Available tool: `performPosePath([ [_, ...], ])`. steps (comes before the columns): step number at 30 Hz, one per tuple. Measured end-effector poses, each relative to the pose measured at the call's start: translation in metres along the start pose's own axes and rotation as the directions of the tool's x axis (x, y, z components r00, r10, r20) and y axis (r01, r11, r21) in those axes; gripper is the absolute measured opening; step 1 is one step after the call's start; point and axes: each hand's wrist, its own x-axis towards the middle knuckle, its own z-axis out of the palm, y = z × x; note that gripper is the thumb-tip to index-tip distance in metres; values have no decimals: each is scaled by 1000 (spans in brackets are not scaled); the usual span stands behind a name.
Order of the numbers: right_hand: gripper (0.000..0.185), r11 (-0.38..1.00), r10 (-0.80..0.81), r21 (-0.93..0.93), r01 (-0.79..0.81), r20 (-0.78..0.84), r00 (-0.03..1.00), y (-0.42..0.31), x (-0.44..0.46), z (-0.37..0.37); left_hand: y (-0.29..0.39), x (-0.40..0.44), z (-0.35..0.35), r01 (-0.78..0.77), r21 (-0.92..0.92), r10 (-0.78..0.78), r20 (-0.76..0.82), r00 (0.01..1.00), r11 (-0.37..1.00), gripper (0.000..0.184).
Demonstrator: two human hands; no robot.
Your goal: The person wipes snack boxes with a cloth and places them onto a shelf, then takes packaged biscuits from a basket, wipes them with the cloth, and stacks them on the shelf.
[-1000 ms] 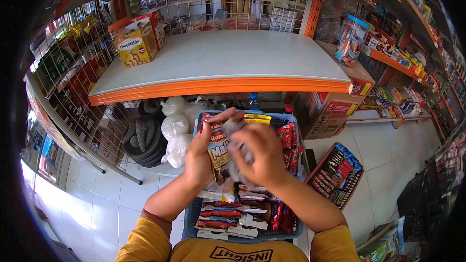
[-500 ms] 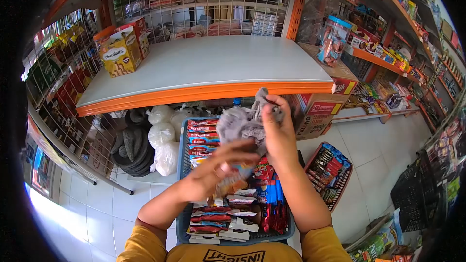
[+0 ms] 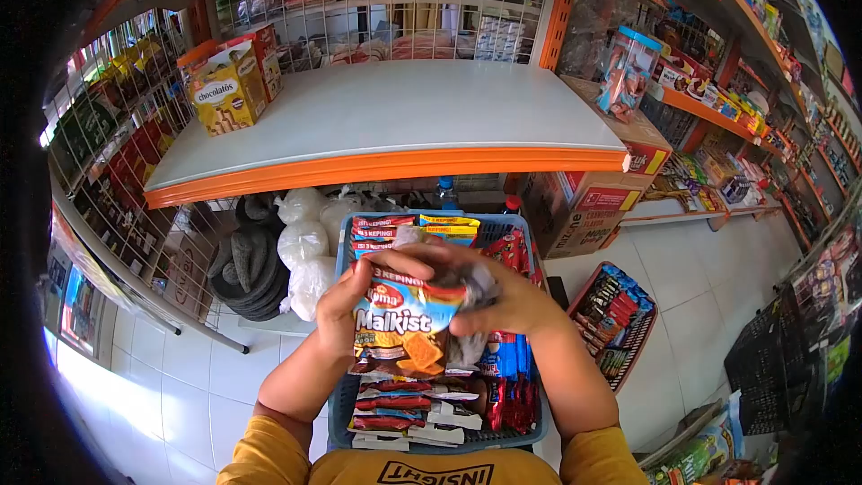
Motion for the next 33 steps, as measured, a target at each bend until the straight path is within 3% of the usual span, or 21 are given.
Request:
performPosePath([
  [5, 74, 1000, 3, -17, -3, -55, 998, 10, -10, 2, 0, -3, 0, 114, -73, -113, 9, 994, 991, 55],
  [8, 60, 998, -22, -69, 9, -191, 981, 0, -14, -1, 2, -7, 1, -4, -62, -1, -69, 998, 998, 54],
  [9, 56, 996, -37, -86, 16, -253, 967, -4, -14, -4, 1, -2, 0, -145, -21, 144, -44, 989, 989, 51],
  [10, 50, 1000, -26, -6, 26, -345, 938, -6, -15, -8, -1, -2, -3, -171, -66, 160, -157, 975, 983, 50],
  [11, 46, 985, -85, 105, 134, -372, 924, -7, -14, -14, -2, -2, -6, -202, -108, 167, -268, 949, 973, 49],
  [13, 51, 908, -123, 290, 302, -504, 855, -17, -16, -14, 3, -1, -6, -150, -181, 95, -282, 955, 972, 46],
  [15, 59, 815, -199, 367, 449, -550, 811, -29, -18, -7, 0, 3, -12, -126, -254, 45, -301, 952, 959, 45],
  [16, 64, 758, -232, 400, 515, -573, 786, -34, -18, -3, -2, 5, -12, -86, -166, 18, -372, 928, 982, 43],
  [19, 72, 658, -291, 525, 540, -484, 825, -35, -17, 11, -9, 11, -4, -18, -147, -43, -399, 916, 989, 41],
  [21, 75, 824, -283, 355, 443, -420, 862, -31, -3, 24, -15, 10, -1, 8, -165, -56, -287, 956, 986, 42],
  [23, 76, 959, -256, 31, 282, -336, 907, -27, 10, 33, -17, 10, 2, 99, -150, -149, -365, 919, 984, 42],
  [24, 75, 963, -225, -221, 151, -361, 905, -21, 12, 36, -24, 11, -2, -9, -35, -5, -364, 931, 999, 41],
  [25, 74, 864, -319, -471, 181, -233, 919, -13, 13, 32, -25, 6, -5, 6, 66, 17, -356, 934, 998, 39],
  [27, 73, 494, -466, -843, 214, -49, 884, -22, 15, 37, -23, 2, -6, 15, 169, 54, -392, 918, 985, 38],
  [30, 77, 487, -433, -870, 73, -168, 886, -30, 15, 59, -25, -1, -3, 11, 261, 104, -422, 901, 965, 36],
  [33, 74, 438, -341, -893, 103, -59, 938, -25, 12, 59, -16, -3, -1, -68, 218, 146, -368, 918, 974, 36],
])
